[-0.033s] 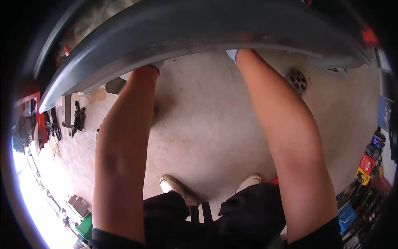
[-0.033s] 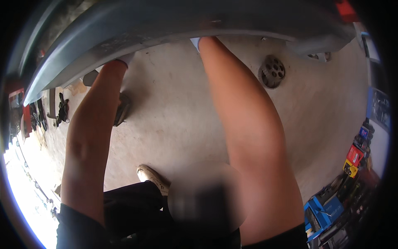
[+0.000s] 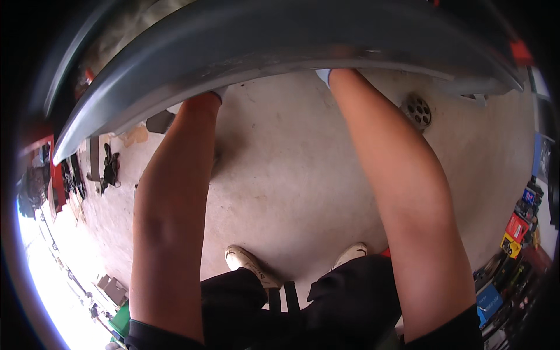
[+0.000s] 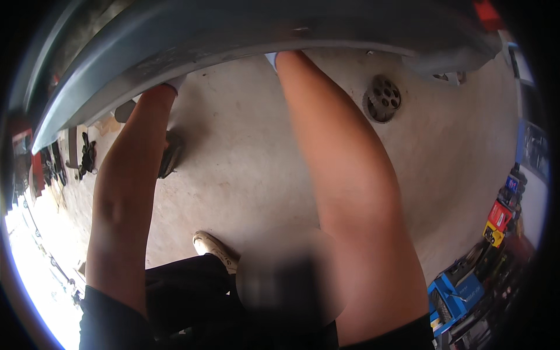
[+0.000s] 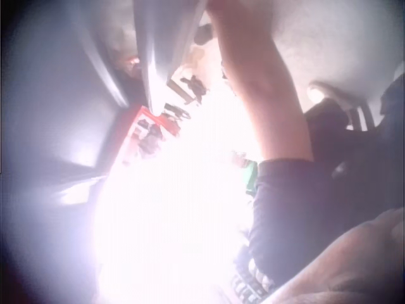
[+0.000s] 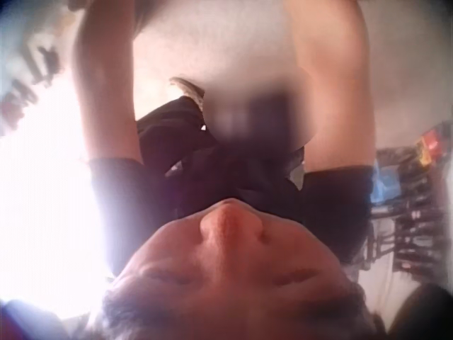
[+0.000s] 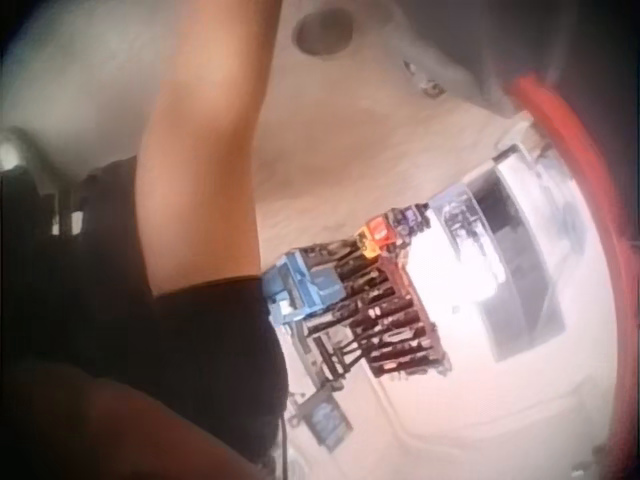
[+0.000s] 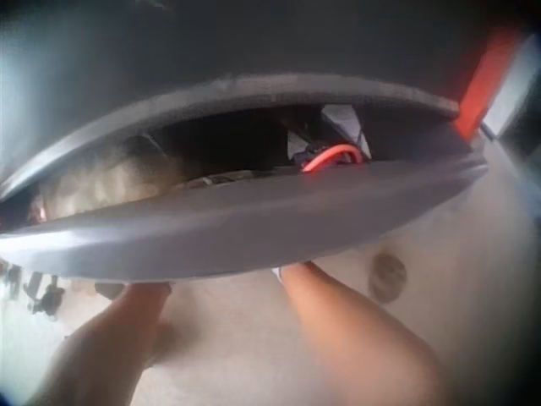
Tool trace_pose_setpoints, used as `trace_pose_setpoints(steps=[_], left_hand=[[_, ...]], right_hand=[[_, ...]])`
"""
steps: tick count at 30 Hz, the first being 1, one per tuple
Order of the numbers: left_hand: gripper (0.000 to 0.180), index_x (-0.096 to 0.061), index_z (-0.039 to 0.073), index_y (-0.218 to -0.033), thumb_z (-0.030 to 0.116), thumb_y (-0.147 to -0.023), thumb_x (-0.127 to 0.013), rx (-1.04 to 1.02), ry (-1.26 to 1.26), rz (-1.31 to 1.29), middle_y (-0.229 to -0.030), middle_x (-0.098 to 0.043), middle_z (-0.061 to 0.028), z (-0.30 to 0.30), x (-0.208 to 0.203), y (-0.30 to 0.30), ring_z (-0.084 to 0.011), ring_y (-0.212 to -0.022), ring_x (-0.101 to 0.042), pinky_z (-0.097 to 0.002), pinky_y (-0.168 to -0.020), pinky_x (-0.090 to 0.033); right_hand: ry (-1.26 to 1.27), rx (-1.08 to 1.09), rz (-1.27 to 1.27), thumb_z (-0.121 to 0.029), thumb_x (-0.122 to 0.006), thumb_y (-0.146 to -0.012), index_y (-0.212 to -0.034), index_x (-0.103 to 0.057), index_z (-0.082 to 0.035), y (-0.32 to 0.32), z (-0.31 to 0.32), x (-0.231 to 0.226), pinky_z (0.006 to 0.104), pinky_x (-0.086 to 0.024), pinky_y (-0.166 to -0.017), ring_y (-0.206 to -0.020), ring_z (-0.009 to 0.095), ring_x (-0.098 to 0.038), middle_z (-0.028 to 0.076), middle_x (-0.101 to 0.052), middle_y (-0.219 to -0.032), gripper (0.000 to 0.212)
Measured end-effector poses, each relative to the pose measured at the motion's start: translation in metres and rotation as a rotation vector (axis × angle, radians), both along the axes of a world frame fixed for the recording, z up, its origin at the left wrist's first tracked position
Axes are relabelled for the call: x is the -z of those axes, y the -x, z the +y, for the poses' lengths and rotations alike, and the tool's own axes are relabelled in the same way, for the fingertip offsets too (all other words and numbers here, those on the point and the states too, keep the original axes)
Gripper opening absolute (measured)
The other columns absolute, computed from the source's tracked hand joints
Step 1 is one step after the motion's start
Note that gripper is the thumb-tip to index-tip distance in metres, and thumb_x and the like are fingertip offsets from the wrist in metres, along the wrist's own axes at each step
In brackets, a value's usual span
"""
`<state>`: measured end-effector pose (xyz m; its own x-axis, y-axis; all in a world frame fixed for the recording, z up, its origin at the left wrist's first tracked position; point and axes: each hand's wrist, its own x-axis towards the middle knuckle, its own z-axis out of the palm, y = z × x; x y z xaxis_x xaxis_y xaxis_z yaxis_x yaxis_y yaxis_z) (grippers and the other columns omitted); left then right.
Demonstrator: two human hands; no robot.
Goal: The person organizes tools in a workshop. They pick up a hammer and a socket wrench, place them in a toolbox, and then move several plastic bins on the floor.
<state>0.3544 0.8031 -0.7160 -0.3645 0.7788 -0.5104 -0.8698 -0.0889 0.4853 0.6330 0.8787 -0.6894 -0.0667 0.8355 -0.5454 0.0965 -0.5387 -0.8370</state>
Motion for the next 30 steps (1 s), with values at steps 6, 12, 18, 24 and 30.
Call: trace_pose_setpoints(steps=[6, 12, 18, 24, 30], left_hand=[[0.052, -0.044, 0.004, -0.145, 0.029, -0.102, -0.059, 0.091, 0.085, 0.009, -0.151, -0.046, -0.0167, 0.017, 0.005, 0.005, -0.0373, -0.137, -0.046, -0.0556, -0.115, -0.039], [0.057, -0.039, 0.000, -0.149, 0.026, -0.102, -0.059, 0.291, 0.102, 0.002, -0.155, -0.042, -0.0182, 0.040, 0.070, 0.055, -0.0383, -0.140, -0.043, -0.0555, -0.118, -0.036], [0.062, -0.035, -0.003, -0.153, 0.023, -0.102, -0.059, 0.500, 0.018, 0.074, -0.159, -0.038, -0.0198, 0.074, 0.113, 0.190, -0.0393, -0.143, -0.040, -0.0554, -0.121, -0.034], [0.058, -0.044, -0.009, -0.141, 0.033, -0.103, -0.057, 0.502, 0.370, 0.224, -0.142, -0.050, -0.0285, -0.002, 0.061, -0.091, -0.0416, -0.132, -0.051, -0.0533, -0.117, -0.039], [0.043, -0.047, 0.005, -0.141, 0.029, -0.106, -0.050, 1.444, -0.022, 0.550, -0.122, -0.064, -0.0122, -0.238, -0.002, -0.319, -0.0249, -0.097, -0.067, -0.0394, -0.083, -0.059]], right_hand=[[-0.033, -0.112, -0.284, -0.046, -0.069, -0.095, -0.138, -0.059, -0.003, -0.008, -0.003, 0.021, 0.0347, -0.050, -0.100, -0.115, 0.022, -0.064, 0.013, -0.068, -0.126, 0.063], [-0.084, -0.291, -0.430, -0.045, -0.067, -0.096, -0.138, -0.059, -0.002, -0.112, -0.076, -0.025, 0.0355, -0.051, -0.099, -0.113, 0.021, -0.066, 0.013, -0.069, -0.123, 0.061], [-0.036, 0.445, -0.471, -0.027, -0.064, -0.100, -0.133, -0.061, 0.000, -0.442, -0.304, -0.148, 0.0315, -0.055, -0.089, -0.104, 0.017, -0.068, 0.007, -0.069, -0.118, 0.042], [0.785, 0.758, -0.806, -0.049, -0.063, -0.098, -0.116, -0.061, -0.016, -0.581, -0.676, -0.118, 0.0295, -0.046, -0.057, -0.071, 0.013, -0.056, -0.001, -0.056, -0.083, 0.038], [0.749, 1.057, -0.030, -0.072, -0.065, -0.086, -0.150, -0.046, -0.006, -0.494, -0.731, -0.040, 0.0399, -0.044, -0.111, -0.134, 0.024, -0.054, 0.009, -0.055, -0.149, 0.094]])
